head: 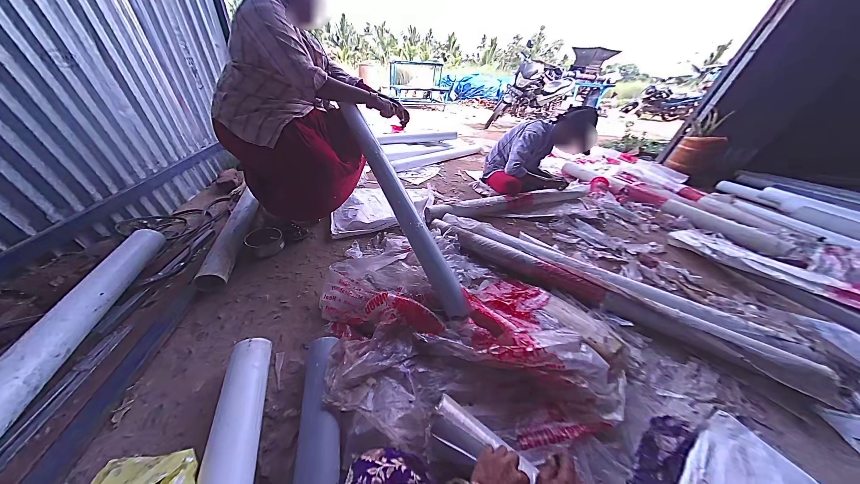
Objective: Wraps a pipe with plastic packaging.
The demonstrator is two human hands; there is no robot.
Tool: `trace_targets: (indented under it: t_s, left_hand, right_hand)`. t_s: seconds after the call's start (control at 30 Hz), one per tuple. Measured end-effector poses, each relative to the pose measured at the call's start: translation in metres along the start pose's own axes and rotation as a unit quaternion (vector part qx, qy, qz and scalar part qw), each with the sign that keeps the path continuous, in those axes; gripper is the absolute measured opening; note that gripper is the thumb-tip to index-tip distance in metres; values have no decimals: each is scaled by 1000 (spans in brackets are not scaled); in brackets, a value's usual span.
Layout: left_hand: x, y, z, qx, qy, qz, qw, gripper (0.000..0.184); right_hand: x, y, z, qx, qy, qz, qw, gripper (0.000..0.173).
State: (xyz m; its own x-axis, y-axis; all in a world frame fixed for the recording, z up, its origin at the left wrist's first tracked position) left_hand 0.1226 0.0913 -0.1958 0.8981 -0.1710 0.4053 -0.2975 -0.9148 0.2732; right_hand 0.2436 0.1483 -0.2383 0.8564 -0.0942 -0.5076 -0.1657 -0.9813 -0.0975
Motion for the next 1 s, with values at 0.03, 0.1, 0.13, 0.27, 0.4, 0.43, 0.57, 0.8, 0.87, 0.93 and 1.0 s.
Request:
trace_targets:
  t_s: [0.03,0.1,0.13,0.27,0.4,0.43,0.57,0.8,0.87,0.93,1.0]
  left_hand:
    - [-1,-1,-1,-8,2,3,1000,31]
    - [-4,-3,-1,-18,-1,11,1000,28]
    - [-7,-5,-1,-21,4,12,1000,26]
    - [-12,-9,8,-23,27,19,999,25]
    - [-12,2,4,-14,40,34,999,24]
    - [-12,3,4,-16,40,32,999,24]
    - [-11,0,-2,-26,3,7,1000,24]
    - [32,-14,-7,-79,-90,-8,993,71]
    - [49,-21,1,-106,-109,-12,988,58]
    - [57,-24,8,-113,-118,-20,986,35]
    - [59,-25,10,-102,-108,-20,989,32]
  right_hand:
    - [1,0,0,2,-1,-3,1000,47]
    - [-11,4,-12,-39,-5,34,999,47]
    - [-14,4,-15,-55,-7,49,997,47]
    - [26,-2,22,103,-35,-87,990,41]
    - [16,17,-33,110,-80,-112,984,32]
    - [25,17,-49,125,-78,-74,986,31]
    - [75,6,-73,118,-43,97,987,33]
    - [81,-3,-69,51,-12,150,987,40]
    - [82,-2,-71,71,-15,143,987,38]
    - [84,0,-73,80,-17,149,985,36]
    - [85,-2,-74,77,-22,162,984,36]
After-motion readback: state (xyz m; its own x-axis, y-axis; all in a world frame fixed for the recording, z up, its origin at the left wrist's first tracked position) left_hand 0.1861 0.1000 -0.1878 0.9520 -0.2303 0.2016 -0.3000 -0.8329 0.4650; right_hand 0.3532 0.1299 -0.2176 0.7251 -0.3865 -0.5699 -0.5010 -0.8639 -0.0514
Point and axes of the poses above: each hand's wrist, its own y-axis away from the middle knuckle, its own z-axis out of the palm, x = y × z, the point moved 5 cm from there along -y, towards the middle knuckle, and after that the axes turned 14 degrees about -y, right-handed, at the moved point
